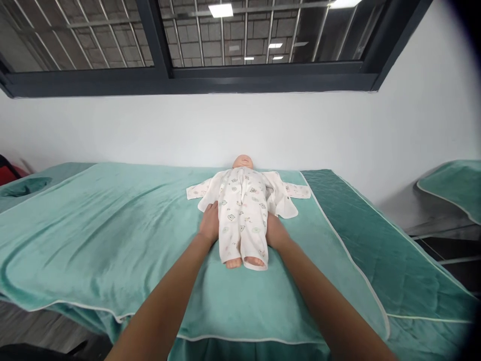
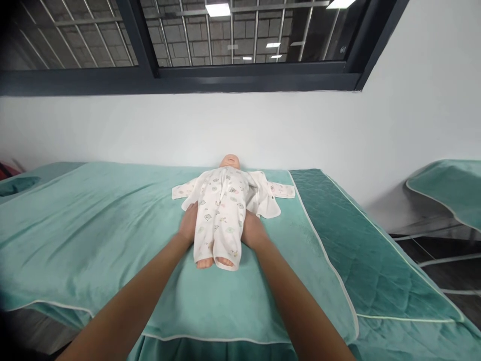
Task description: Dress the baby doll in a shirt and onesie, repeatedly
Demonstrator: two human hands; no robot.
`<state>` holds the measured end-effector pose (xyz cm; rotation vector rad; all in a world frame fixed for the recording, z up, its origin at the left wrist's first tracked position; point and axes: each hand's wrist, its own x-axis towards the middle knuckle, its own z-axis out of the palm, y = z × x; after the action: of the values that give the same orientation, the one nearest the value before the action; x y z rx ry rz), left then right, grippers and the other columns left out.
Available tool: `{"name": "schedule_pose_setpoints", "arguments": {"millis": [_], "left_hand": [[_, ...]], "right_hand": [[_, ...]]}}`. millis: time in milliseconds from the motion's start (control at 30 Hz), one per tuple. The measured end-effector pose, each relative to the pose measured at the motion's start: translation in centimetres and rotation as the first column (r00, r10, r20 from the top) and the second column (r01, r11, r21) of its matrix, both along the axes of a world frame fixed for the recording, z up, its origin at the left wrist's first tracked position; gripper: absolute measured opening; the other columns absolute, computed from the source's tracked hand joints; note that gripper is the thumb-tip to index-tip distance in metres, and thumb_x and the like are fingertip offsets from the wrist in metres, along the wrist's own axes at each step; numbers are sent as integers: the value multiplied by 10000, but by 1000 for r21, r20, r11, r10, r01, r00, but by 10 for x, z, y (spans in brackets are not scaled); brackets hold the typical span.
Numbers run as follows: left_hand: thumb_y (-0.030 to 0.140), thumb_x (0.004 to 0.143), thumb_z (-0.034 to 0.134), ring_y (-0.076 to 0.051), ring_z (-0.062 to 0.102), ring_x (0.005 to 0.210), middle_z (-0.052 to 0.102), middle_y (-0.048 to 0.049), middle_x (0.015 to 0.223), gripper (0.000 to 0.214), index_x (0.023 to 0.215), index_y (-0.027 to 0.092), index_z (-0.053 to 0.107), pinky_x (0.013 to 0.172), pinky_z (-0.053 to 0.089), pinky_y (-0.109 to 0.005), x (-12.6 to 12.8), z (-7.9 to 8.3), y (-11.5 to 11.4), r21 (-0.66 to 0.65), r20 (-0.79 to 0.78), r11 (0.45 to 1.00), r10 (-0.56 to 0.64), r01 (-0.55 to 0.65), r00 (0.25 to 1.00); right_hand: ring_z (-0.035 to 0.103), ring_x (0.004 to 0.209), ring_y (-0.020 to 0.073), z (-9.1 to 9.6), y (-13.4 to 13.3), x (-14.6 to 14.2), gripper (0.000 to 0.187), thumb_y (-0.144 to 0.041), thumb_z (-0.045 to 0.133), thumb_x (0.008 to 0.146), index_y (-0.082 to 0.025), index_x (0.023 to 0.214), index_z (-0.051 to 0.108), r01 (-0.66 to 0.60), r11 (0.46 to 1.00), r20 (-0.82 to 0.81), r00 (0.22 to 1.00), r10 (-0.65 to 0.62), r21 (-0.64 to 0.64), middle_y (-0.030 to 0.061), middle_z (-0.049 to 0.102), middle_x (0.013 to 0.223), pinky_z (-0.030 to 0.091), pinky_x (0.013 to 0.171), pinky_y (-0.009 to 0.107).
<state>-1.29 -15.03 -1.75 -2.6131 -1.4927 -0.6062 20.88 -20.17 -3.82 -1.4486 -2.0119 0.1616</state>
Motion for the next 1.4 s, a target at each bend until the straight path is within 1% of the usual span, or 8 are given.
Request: {"name": "schedule_pose_setpoints", "arguments": {"millis": [233,500,667,833,1033,1167,1300,1400], "left_hand": [[222,908,477,-303,523,983,612,-135,1054,211,923,217,688,818,417,-431,-14,-5,-26,147,-91,985,109,-95,990],[155,881,473,-283,519,942,603,-104,991,246,858,231,706,750,408,-418,-19,-13,-41,143,-5,964,228,-225,974],[147,858,460,-267,534,955,652,-85,938,253,760,216,682,815,434,-400,-29,-19,-27,49,185,944,313,-327,932],[275,895,449,-275,565,1009,686,-68,978,258,839,239,698,859,429,-412,-40,-20,-2,-94,317,888,455,-450,832],[498,888,497,-358,517,1172,615,-158,1211,430,1146,176,617,945,403,-508,-36,-19,26,-65,256,760,639,-647,725],[458,872,529,-353,509,1180,599,-165,1221,394,1105,150,609,965,396,-502,-35,-20,39,-51,183,691,717,-722,673],[348,931,442,-316,547,1109,628,-129,1146,249,1014,182,607,896,414,-449,-37,-21,42,6,164,720,684,-694,711],[329,944,426,-310,562,1070,646,-119,1083,226,992,182,590,856,412,-428,-38,-22,43,12,174,718,683,-696,709]], "right_hand": [[594,944,288,0,-4,6,162,-165,496,883,-160,927,652,165,985,201,965,-170,40,160,670,979,413,790,378],[562,676,198,-1,-17,5,203,-151,484,871,-211,703,582,309,951,215,927,-306,23,70,660,744,293,595,311],[563,701,182,-4,-12,14,279,-322,442,932,-221,714,585,388,921,-94,919,-383,38,39,652,757,338,614,290],[599,756,204,-9,21,72,264,-389,470,858,-180,878,629,568,816,-418,718,-556,-110,81,688,854,434,684,308],[597,845,263,-11,47,108,390,-523,571,789,-179,949,662,643,747,-12,757,-653,-169,117,688,932,380,694,338],[574,724,242,-6,44,103,422,-611,495,819,-215,803,639,641,702,145,762,-631,-311,76,658,770,333,629,325],[517,666,190,2,43,96,336,-533,557,802,-218,684,554,548,776,-212,756,-620,-313,14,580,683,335,617,305],[454,627,146,24,47,70,311,-507,583,808,-219,707,519,468,856,-647,586,-487,-221,-37,502,657,358,608,280]]}}
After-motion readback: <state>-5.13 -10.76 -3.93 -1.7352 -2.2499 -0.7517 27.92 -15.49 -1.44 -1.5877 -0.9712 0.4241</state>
